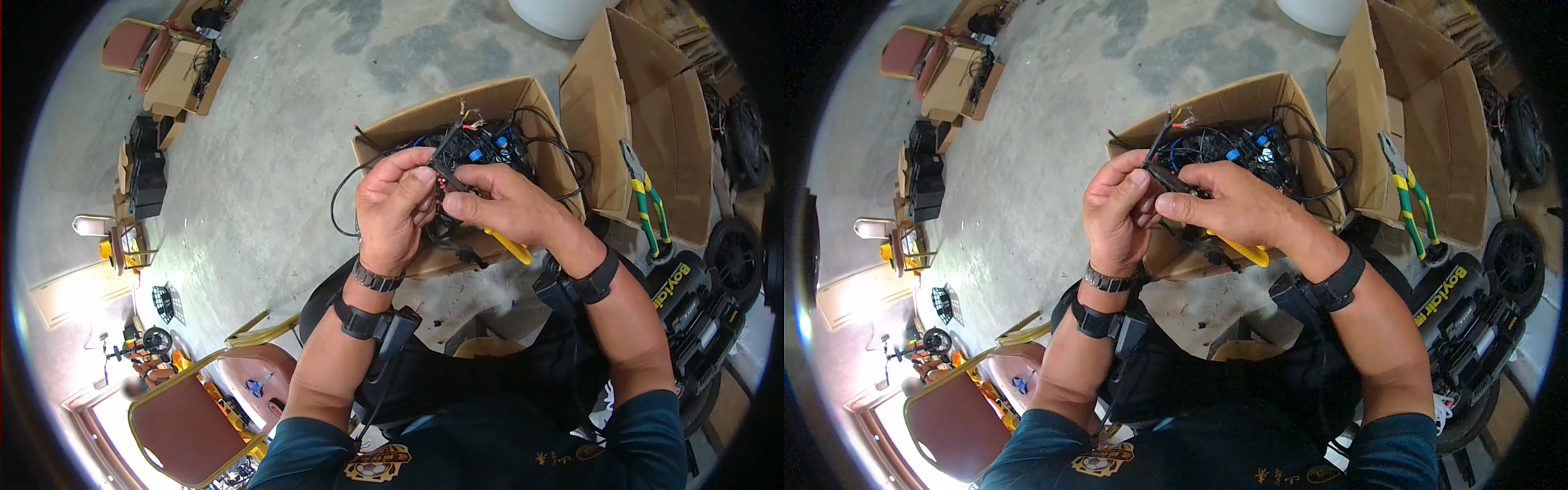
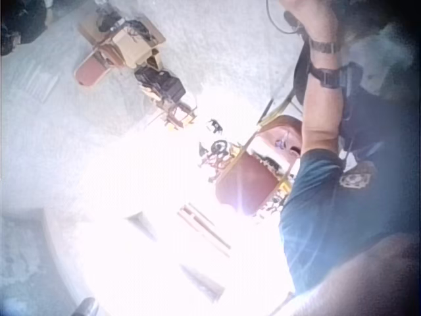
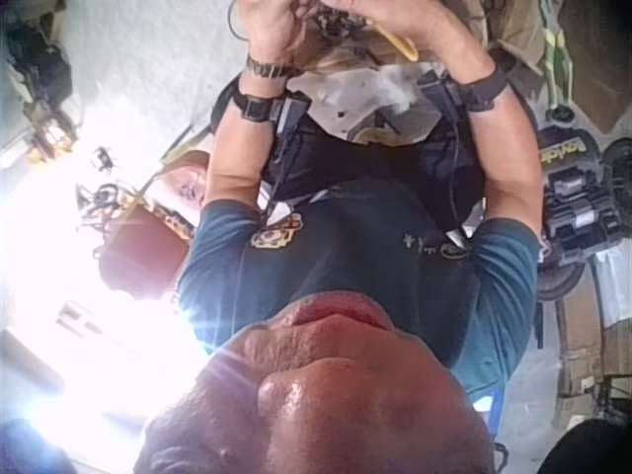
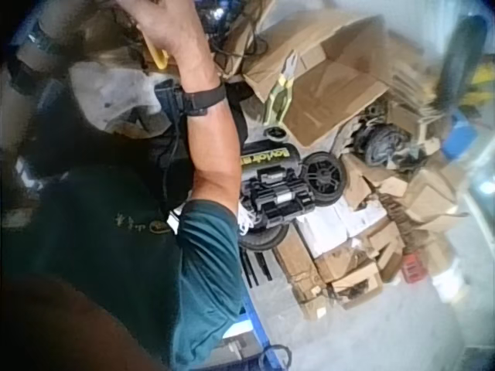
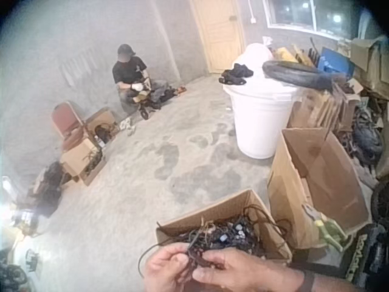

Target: Repairing and connecting electrical wiring for a motorcycle or electric vehicle by stripping wires and handling connectors.

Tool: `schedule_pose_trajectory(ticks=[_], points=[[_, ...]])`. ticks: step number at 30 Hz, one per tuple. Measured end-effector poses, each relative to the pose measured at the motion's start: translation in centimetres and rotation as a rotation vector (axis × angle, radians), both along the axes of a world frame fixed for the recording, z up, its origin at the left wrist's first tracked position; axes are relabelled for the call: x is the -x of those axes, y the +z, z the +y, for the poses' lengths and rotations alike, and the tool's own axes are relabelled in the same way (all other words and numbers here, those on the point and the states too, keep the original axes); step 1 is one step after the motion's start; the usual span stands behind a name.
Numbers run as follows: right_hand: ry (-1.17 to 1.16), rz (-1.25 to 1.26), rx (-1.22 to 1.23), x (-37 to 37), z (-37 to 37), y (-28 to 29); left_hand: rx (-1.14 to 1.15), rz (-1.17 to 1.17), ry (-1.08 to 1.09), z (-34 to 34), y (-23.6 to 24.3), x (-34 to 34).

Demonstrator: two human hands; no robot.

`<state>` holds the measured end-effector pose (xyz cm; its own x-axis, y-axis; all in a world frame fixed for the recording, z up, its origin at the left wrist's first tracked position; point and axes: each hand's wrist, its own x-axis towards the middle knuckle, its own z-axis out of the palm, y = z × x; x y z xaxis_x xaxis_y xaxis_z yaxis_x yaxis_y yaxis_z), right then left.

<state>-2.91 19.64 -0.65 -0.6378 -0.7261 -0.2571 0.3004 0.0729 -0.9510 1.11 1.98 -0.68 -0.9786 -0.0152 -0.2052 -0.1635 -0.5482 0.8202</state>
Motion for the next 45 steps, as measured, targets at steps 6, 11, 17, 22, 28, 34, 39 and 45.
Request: schedule_pose_trajectory(ticks=[6, 11, 17, 22, 28, 34, 39, 45], points=[[0.03, 0.075, -0.039, 0.0, -0.1, -0.3, 0.076, 0.022, -0.039, -0.3, -0.4, -0.2], [0.023, 0.121, -0.019, -0.6, 0.0, -0.8, 0.066, 0.002, 0.088, -0.2, -0.7, 0.1], [-0.033, 0.485, -0.335, -0.7, 0.2, -0.9, 0.256, -0.01, 0.23, 0.1, -0.8, 0.3], [0.059, 0.337, -0.47, 0.3, 1.0, -0.1, 0.277, -0.066, 0.252, 0.0, -0.7, 1.0], [-0.065, 0.297, -0.339, 0.6, 0.9, -1.9, 0.224, -0.147, 0.226, -0.8, -0.1, 1.1], [-0.153, 0.387, -0.26, -0.3, 1.6, -1.6, 0.232, -0.113, 0.152, 0.5, -0.7, 1.1], [-0.107, 0.386, -0.259, -0.2, 0.6, -1.7, 0.38, -0.07, 0.15, 0.0, -0.1, 0.5], [-0.134, 0.374, -0.247, -0.4, 0.8, -1.4, 0.457, -0.018, 0.169, 0.7, 0.1, 0.3]])
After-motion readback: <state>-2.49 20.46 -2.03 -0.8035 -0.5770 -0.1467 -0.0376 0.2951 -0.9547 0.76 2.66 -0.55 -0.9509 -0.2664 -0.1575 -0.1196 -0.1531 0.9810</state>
